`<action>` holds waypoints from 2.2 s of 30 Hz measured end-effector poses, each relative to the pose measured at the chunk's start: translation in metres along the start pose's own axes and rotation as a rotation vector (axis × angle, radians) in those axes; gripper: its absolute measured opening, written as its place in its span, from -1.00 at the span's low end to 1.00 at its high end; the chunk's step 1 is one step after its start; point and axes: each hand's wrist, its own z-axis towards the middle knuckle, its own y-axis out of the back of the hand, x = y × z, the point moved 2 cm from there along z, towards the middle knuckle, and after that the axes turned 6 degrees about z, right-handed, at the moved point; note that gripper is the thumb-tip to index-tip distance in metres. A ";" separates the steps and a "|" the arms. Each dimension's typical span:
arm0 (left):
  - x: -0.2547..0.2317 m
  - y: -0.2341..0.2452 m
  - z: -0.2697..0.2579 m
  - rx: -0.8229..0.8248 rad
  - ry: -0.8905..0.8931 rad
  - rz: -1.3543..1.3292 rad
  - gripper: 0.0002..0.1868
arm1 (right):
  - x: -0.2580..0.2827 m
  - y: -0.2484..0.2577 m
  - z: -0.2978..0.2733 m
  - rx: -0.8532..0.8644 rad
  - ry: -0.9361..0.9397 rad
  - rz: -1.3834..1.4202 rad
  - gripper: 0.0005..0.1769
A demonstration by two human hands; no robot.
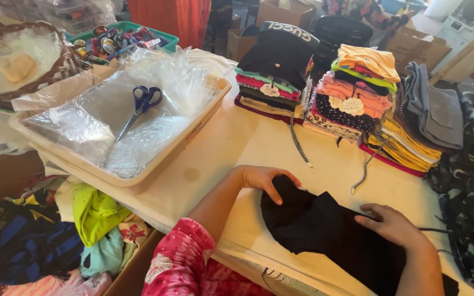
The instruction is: Folding clothing items and organizing bags on a workbench in a warehouse environment.
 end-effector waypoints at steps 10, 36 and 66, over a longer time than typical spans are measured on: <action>0.009 0.019 0.003 -0.351 -0.002 0.421 -0.56 | -0.022 -0.003 0.010 0.038 0.161 -0.157 -0.47; 0.020 0.059 -0.029 -0.486 0.171 0.274 -0.05 | -0.053 0.030 -0.019 -0.230 -0.434 -0.159 -0.15; 0.019 0.084 -0.059 -0.680 0.202 -0.410 -0.09 | -0.030 0.029 -0.016 -0.292 -0.525 -0.128 -0.29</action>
